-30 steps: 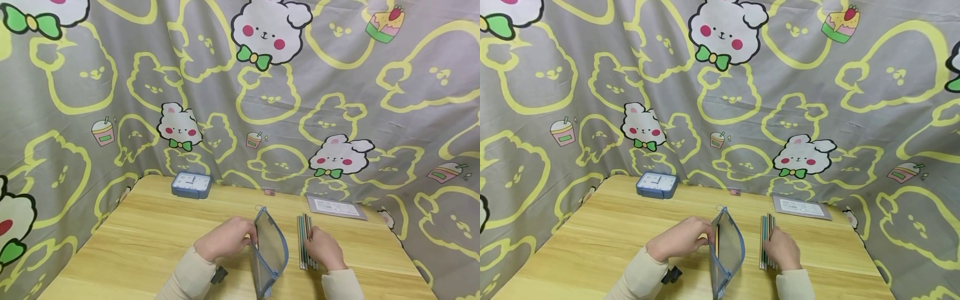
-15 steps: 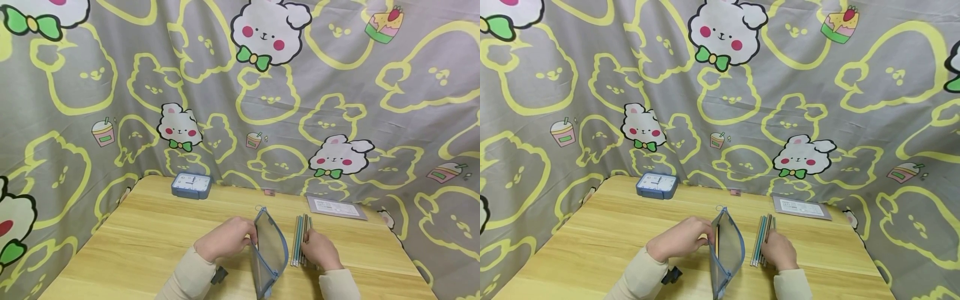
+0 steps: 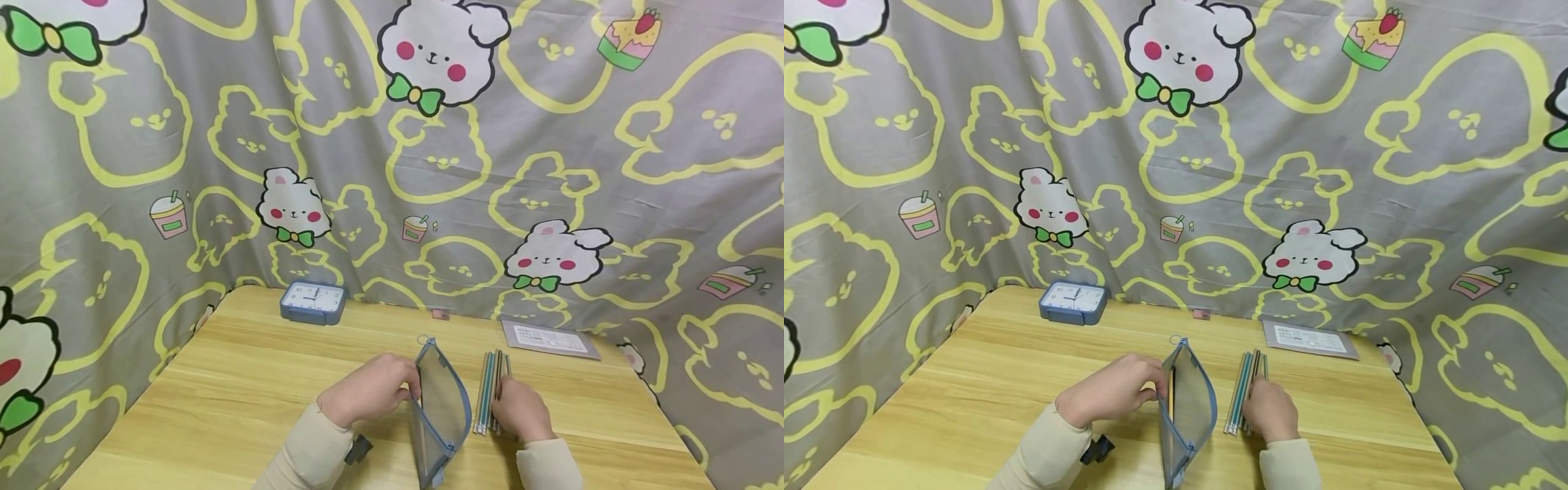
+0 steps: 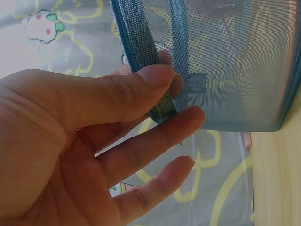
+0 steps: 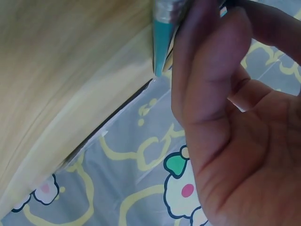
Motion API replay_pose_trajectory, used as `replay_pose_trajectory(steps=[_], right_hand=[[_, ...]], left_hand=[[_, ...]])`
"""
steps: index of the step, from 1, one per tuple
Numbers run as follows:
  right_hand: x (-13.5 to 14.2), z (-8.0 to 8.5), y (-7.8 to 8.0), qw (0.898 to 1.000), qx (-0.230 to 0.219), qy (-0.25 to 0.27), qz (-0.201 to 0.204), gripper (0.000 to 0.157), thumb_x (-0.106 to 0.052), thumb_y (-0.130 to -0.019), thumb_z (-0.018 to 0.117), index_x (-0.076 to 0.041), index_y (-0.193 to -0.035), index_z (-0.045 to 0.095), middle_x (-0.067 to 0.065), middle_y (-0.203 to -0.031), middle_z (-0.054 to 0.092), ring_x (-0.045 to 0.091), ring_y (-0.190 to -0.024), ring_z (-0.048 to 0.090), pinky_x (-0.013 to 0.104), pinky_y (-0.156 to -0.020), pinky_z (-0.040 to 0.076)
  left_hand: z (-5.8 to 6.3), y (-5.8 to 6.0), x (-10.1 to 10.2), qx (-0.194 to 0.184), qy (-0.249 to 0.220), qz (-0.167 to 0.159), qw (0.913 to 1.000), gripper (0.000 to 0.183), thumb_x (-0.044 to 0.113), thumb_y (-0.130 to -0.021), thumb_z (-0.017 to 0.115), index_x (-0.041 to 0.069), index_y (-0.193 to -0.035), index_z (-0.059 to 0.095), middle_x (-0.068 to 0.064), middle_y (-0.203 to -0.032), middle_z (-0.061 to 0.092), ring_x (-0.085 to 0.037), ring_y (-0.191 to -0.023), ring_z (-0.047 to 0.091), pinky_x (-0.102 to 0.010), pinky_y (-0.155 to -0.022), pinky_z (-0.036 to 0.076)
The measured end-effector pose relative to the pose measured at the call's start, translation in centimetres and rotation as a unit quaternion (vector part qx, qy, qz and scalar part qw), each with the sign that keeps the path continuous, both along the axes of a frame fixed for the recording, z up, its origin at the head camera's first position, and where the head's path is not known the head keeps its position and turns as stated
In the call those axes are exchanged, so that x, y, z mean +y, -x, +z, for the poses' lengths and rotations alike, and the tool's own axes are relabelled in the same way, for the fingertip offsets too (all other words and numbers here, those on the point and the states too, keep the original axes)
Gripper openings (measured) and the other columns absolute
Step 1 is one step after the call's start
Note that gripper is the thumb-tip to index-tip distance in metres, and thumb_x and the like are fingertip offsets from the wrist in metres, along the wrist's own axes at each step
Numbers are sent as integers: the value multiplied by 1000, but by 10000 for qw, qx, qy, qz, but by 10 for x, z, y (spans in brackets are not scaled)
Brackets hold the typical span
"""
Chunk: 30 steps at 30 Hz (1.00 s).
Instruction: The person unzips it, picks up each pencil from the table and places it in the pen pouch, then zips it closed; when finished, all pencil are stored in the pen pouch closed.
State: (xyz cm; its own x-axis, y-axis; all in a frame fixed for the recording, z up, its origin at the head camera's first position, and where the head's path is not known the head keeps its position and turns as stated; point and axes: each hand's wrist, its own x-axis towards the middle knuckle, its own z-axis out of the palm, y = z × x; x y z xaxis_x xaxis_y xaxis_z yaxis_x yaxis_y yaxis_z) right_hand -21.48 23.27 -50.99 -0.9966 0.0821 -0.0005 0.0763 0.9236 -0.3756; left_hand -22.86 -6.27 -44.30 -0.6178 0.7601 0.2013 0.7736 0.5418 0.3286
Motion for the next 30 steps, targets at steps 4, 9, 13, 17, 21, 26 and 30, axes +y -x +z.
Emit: replay_pose_trajectory(steps=[4,9,13,17,21,26,30], right_hand=[[1,-2,1,9999,58,-66,-56,11,-7,-81,66,-10,-81,56,5,-71,57,24,-64,54,36,-52,41],[1,-4,1,9998,129,-129,-82,13,-8,-78,67,-11,-76,55,3,-69,57,23,-63,54,36,-54,41],[1,-3,1,9997,174,-97,-143,16,-9,-76,70,-12,-72,55,2,-67,56,21,-62,54,35,-54,41],[1,-2,-1,9995,186,-33,-264,20,-10,-74,71,-13,-67,53,1,-63,54,20,-60,53,33,-52,40],[0,-2,-2,9992,125,9,-378,25,-12,-73,72,-15,-62,50,0,-59,52,20,-57,53,32,-50,39],[0,-2,-2,9990,33,28,-450,29,-14,-73,74,-15,-57,50,2,-55,54,21,-54,55,34,-49,42],[0,-2,-1,9991,37,17,-434,31,-14,-73,74,-15,-55,50,2,-53,55,21,-53,55,36,-49,43]], left_hand=[[0,0,0,-49,-11,1,10000,17,-2,-93,76,14,-92,81,8,-94,74,-8,-95,72,-17,-88,57],[0,0,0,-77,-18,11,10000,17,-2,-93,75,14,-92,81,8,-94,74,-11,-96,73,-17,-87,57],[-1,0,1,-29,-43,-9,10000,16,-2,-93,76,13,-91,81,8,-94,74,-11,-95,73,-17,-86,57],[-1,0,0,47,-65,-70,9999,16,-3,-92,76,12,-91,81,7,-93,74,-11,-94,73,-16,-86,57],[0,-1,0,22,-74,-69,9999,17,-4,-91,76,12,-91,81,7,-93,74,-10,-94,73,-16,-86,57],[0,-1,0,-12,-71,-43,10000,17,-3,-92,76,12,-91,81,7,-93,74,-10,-95,73,-16,-85,57],[0,0,0,-11,-69,-39,10000,16,-3,-92,76,12,-91,81,7,-93,74,-11,-95,73,-16,-85,57]])
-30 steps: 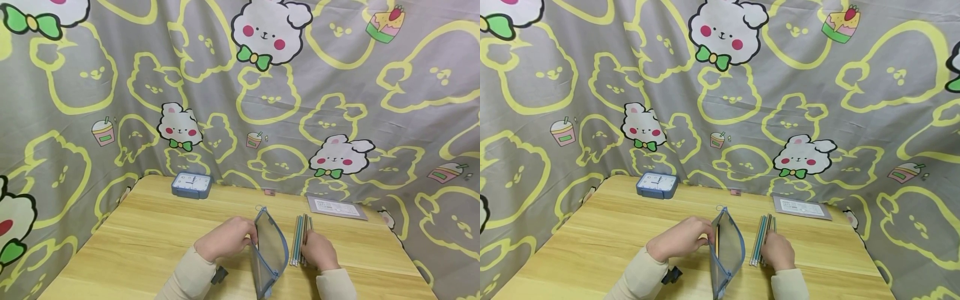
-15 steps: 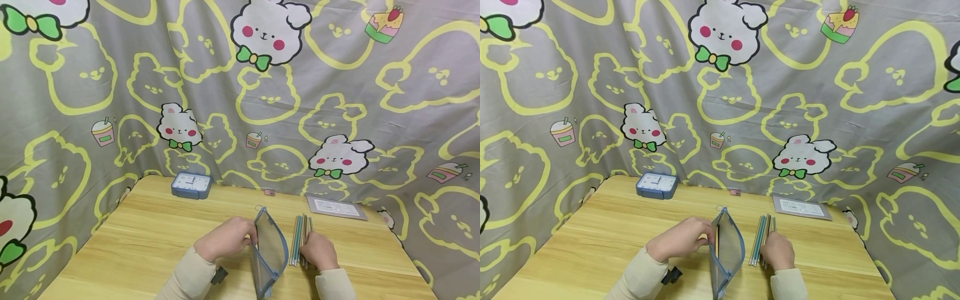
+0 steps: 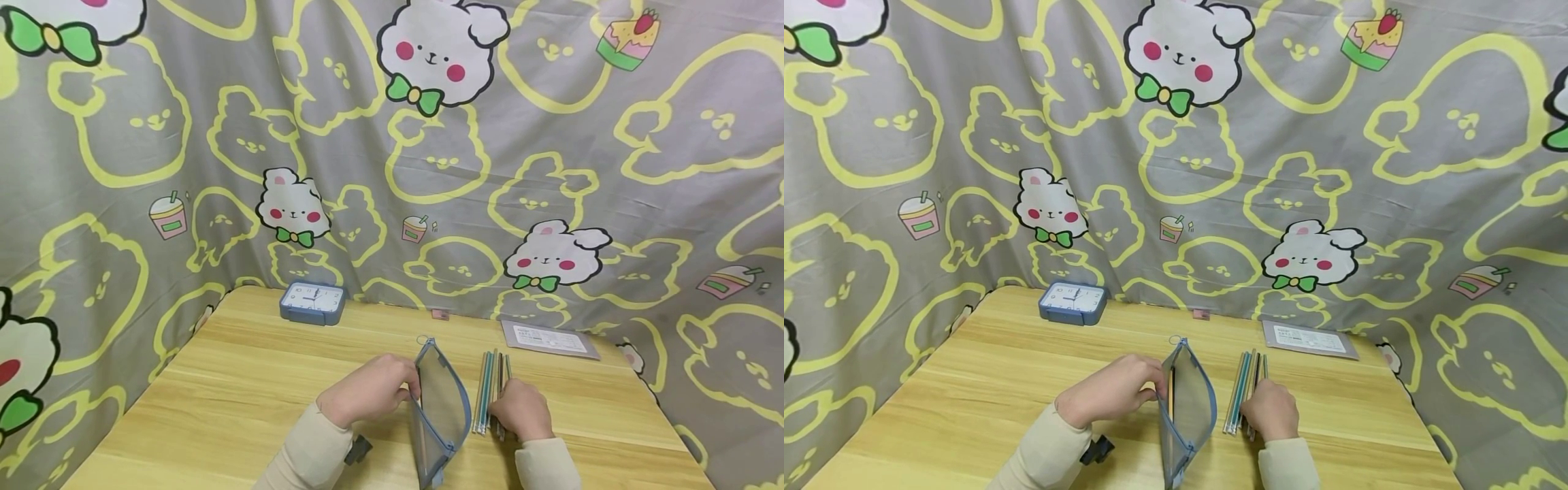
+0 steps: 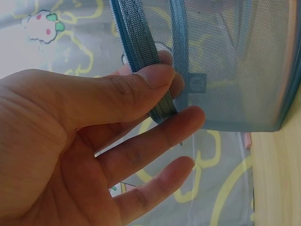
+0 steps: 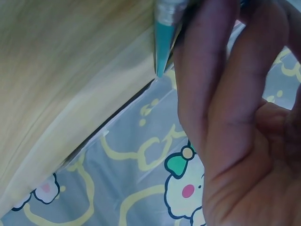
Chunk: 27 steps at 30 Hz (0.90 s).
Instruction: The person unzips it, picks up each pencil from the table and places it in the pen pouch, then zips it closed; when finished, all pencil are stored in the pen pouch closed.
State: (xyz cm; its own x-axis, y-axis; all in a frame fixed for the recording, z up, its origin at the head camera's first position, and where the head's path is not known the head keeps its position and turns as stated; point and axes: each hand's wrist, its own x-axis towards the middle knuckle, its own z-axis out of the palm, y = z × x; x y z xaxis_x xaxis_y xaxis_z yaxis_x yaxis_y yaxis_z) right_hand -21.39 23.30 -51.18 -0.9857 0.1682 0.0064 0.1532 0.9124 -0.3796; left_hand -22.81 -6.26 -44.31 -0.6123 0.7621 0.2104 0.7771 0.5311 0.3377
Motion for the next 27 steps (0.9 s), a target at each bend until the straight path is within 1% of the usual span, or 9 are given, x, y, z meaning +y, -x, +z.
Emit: replay_pose_trajectory(steps=[4,6,10,14,18,21,23,27], right_hand=[[0,1,-1,10000,33,81,-41,33,-13,-73,74,-16,-54,48,1,-52,52,21,-52,54,34,-48,42],[1,1,-2,9998,100,141,-46,35,-12,-72,74,-17,-53,45,-1,-51,48,20,-50,52,33,-47,40],[2,4,-2,9995,226,227,-32,32,-9,-70,72,-17,-56,45,-3,-53,45,19,-52,51,32,-48,38],[2,13,-4,9989,172,421,92,23,-10,-73,73,-13,-67,52,1,-63,53,21,-60,53,33,-54,41],[-1,29,-7,9960,27,860,232,16,-8,-81,74,-9,-79,58,2,-70,60,19,-63,58,32,-59,45],[-6,43,-11,9908,-143,1305,316,11,-6,-85,73,-8,-86,62,3,-72,65,18,-61,64,32,-59,50],[-10,52,-14,9851,-288,1641,425,9,-5,-86,72,-8,-90,64,4,-73,66,19,-60,66,33,-58,52],[-14,68,-23,9687,-604,2213,951,10,-5,-87,70,-9,-95,66,7,-77,66,21,-61,65,34,-58,54]], left_hand=[[0,0,0,12,8,-14,10000,15,-2,-93,76,12,-91,81,7,-93,74,-11,-95,73,-16,-85,57],[0,0,0,9,12,-13,10000,16,-2,-93,76,12,-91,81,7,-93,74,-11,-95,73,-16,-86,57],[0,0,1,-4,12,-13,10000,16,-3,-92,76,12,-91,81,7,-94,74,-11,-95,73,-16,-86,57],[-1,0,1,-18,12,-18,10000,17,-3,-92,76,13,-91,81,7,-94,74,-11,-95,73,-16,-86,57],[-1,1,1,12,21,-11,10000,16,-2,-93,76,13,-91,81,8,-94,74,-10,-95,73,-16,-86,57],[-1,0,1,-2,6,-5,10000,16,-1,-93,76,13,-91,81,8,-93,74,-10,-94,72,-16,-86,57],[-1,0,0,-30,-3,5,10000,16,-1,-93,76,14,-92,81,8,-93,73,-9,-94,72,-16,-85,57],[0,0,0,-115,-20,23,9999,16,-2,-94,75,13,-92,81,7,-93,73,-11,-95,73,-16,-85,57]])
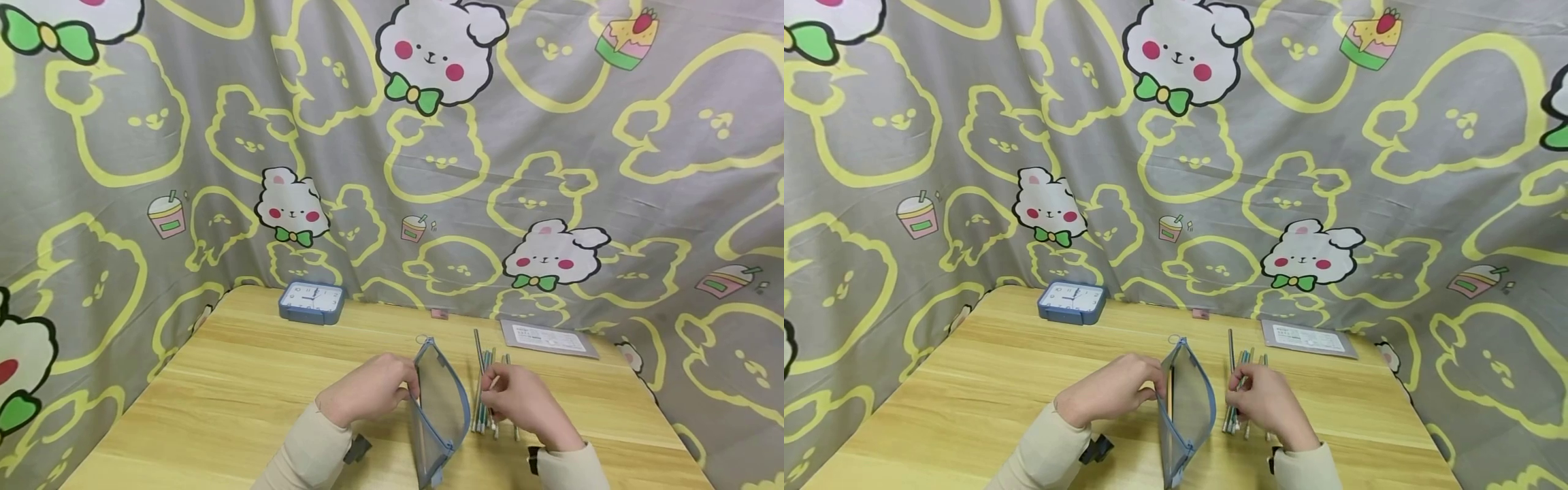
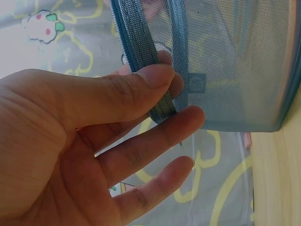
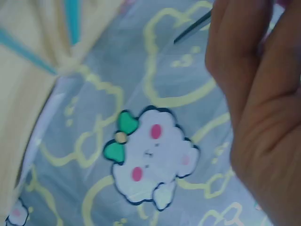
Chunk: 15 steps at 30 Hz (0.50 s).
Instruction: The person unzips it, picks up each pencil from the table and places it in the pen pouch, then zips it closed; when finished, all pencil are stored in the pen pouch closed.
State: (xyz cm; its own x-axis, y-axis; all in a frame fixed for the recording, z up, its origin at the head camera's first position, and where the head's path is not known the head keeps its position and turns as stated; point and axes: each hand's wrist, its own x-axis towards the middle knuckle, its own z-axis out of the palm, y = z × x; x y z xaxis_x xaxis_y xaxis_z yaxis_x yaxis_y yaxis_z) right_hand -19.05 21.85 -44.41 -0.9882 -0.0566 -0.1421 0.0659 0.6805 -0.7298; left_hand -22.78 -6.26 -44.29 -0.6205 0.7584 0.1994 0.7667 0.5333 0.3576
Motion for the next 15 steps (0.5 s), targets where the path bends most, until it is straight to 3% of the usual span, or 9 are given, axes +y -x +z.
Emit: replay_pose_trajectory(steps=[8,15], right_hand=[[-4,19,-13,9867,-50,742,1444,17,1,-86,63,-4,-102,68,6,-82,63,18,-62,65,36,-56,61],[-6,24,-18,9759,-86,960,1957,18,2,-87,63,-3,-103,69,5,-81,64,16,-60,68,37,-56,63]], left_hand=[[-1,1,0,2,55,56,10000,18,-2,-94,75,15,-93,82,9,-93,73,-10,-95,73,-16,-84,57],[-2,1,1,38,95,86,9999,17,-1,-94,75,15,-93,82,10,-93,72,-8,-94,72,-14,-84,56]])
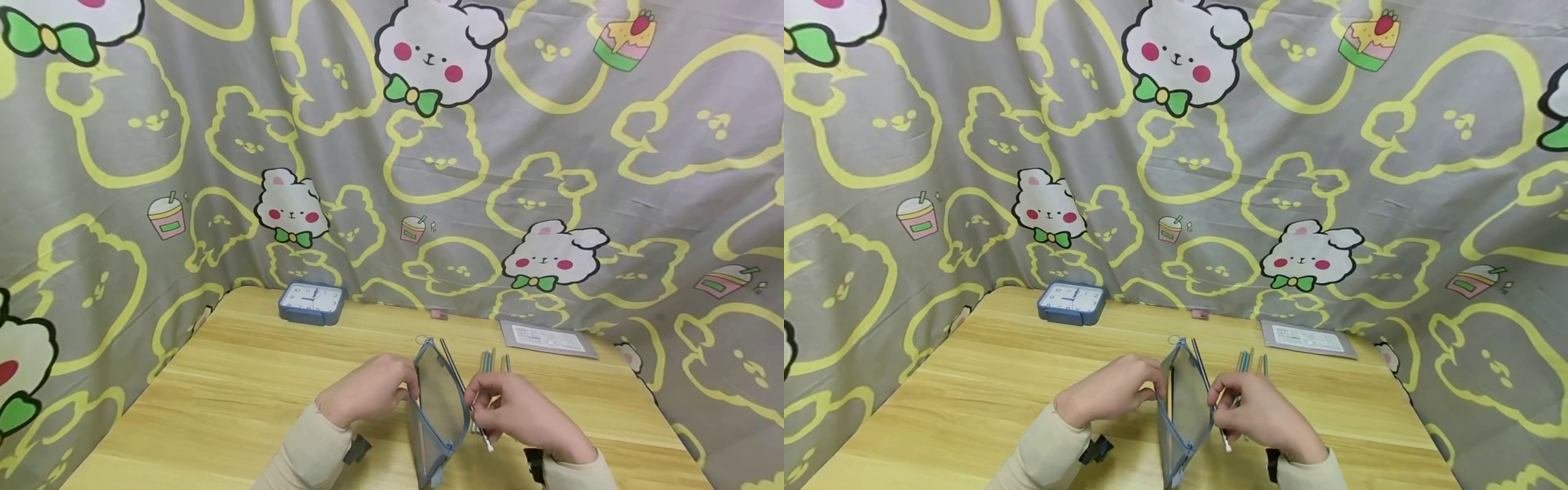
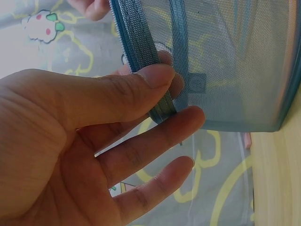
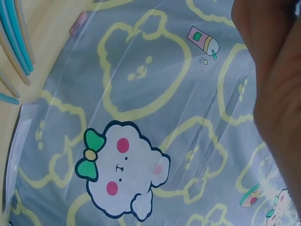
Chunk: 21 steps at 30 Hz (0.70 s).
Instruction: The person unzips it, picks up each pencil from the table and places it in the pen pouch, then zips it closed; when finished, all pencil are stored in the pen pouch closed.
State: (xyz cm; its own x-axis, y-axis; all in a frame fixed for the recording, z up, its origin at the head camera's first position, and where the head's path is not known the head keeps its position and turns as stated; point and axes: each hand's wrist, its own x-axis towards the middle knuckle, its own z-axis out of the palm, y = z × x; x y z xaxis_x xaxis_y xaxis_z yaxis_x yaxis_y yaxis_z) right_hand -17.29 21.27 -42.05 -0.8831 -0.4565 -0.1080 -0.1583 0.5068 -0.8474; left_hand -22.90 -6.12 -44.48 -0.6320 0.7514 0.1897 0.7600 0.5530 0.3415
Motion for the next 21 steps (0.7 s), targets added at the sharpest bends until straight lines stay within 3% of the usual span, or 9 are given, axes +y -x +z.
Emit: replay_pose_trajectory(steps=[9,21], right_hand=[[-11,-3,0,9996,-95,229,133,17,3,-86,64,-6,-100,69,4,-79,62,14,-60,67,32,-56,62],[-21,-5,1,9998,-108,111,138,16,1,-86,66,-8,-99,71,4,-79,64,14,-60,67,32,-56,63]], left_hand=[[0,0,0,-34,4,39,10000,16,0,-94,76,15,-92,81,10,-93,72,-8,-94,72,-15,-84,56],[1,0,0,-14,-25,-34,10000,17,-3,-92,75,13,-92,81,8,-93,72,-9,-93,72,-17,-84,57]])
